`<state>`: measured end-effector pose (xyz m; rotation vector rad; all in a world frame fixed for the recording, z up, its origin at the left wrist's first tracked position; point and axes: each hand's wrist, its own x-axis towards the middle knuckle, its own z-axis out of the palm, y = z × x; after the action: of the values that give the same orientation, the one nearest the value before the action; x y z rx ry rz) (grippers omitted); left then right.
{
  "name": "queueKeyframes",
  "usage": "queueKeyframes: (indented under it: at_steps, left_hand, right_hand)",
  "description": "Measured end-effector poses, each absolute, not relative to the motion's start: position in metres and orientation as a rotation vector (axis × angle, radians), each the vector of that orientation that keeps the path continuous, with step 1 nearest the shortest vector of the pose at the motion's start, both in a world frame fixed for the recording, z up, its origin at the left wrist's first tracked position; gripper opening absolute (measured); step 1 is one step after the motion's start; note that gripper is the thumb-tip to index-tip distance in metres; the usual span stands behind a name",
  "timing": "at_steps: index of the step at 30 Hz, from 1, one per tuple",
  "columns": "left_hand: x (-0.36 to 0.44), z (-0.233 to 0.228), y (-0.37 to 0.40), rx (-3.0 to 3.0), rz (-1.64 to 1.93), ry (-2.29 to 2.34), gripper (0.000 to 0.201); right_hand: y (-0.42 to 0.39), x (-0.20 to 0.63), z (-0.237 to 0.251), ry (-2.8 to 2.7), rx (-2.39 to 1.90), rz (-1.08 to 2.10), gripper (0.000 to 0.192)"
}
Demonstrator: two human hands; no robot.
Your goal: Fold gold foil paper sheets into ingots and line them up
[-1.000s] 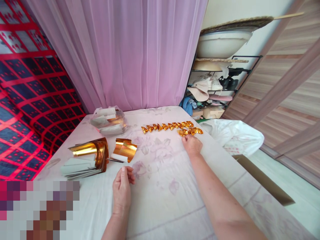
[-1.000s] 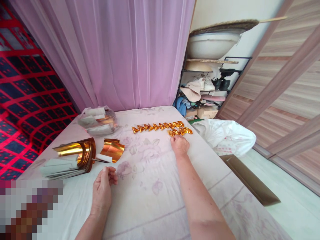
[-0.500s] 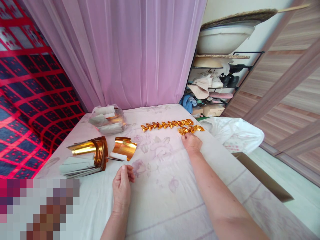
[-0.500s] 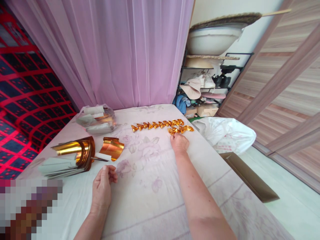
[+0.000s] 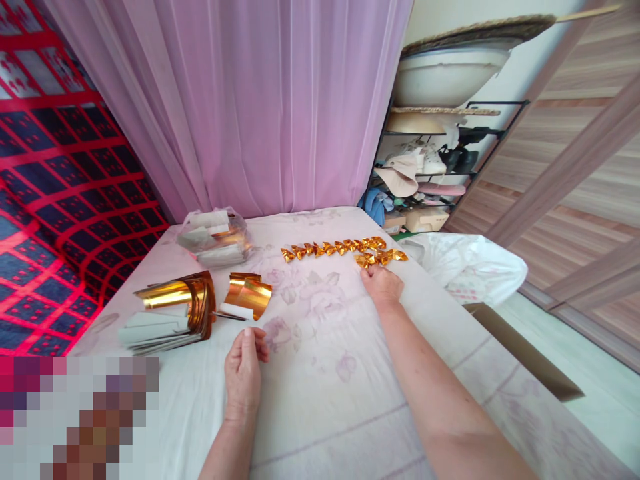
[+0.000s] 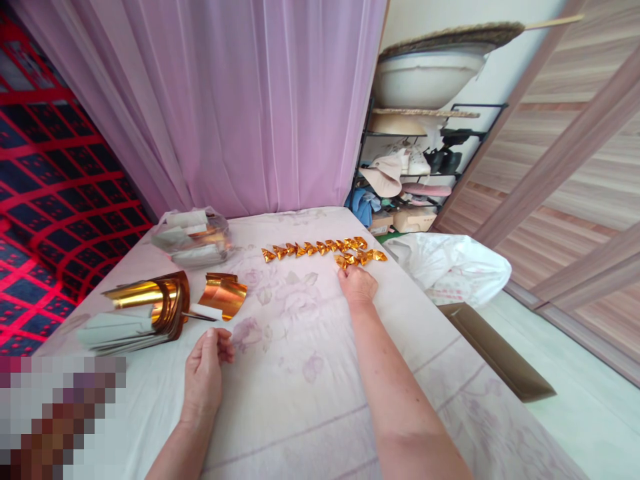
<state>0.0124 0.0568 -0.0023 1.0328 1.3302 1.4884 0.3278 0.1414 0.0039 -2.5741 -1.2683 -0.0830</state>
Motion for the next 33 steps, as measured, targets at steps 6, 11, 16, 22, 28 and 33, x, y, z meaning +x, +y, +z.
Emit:
queueKeyframes:
  at_steps: [6,11,16,22,28,33]
  left_hand:
    - [0.013,-0.003,0.057,1.026,1.494,1.322,0.049]
    - [0.012,-0.006,0.058,0.994,1.508,1.313,0.050]
    - [0.012,-0.006,0.060,0.931,1.536,1.287,0.053]
    - [0.013,-0.003,0.060,0.864,1.554,1.252,0.055]
    - [0.014,-0.001,0.060,0.828,1.561,1.239,0.056]
    - [0.014,0.000,0.060,0.823,1.559,1.242,0.058]
  right_hand:
    - [0.139,0.324,0.005,-1.330,-2.570,-0.136,0.040]
    - [0.137,0.321,0.006,-1.447,-2.526,-0.170,0.038]
    - [0.133,0.307,0.007,-1.618,-2.420,-0.167,0.037]
    - [0.133,0.257,0.005,-1.849,-2.189,-0.073,0.033]
    - [0.143,0.194,0.006,-1.962,-1.926,0.088,0.024]
    - [0.151,0.159,0.002,-1.926,-1.823,0.224,0.027]
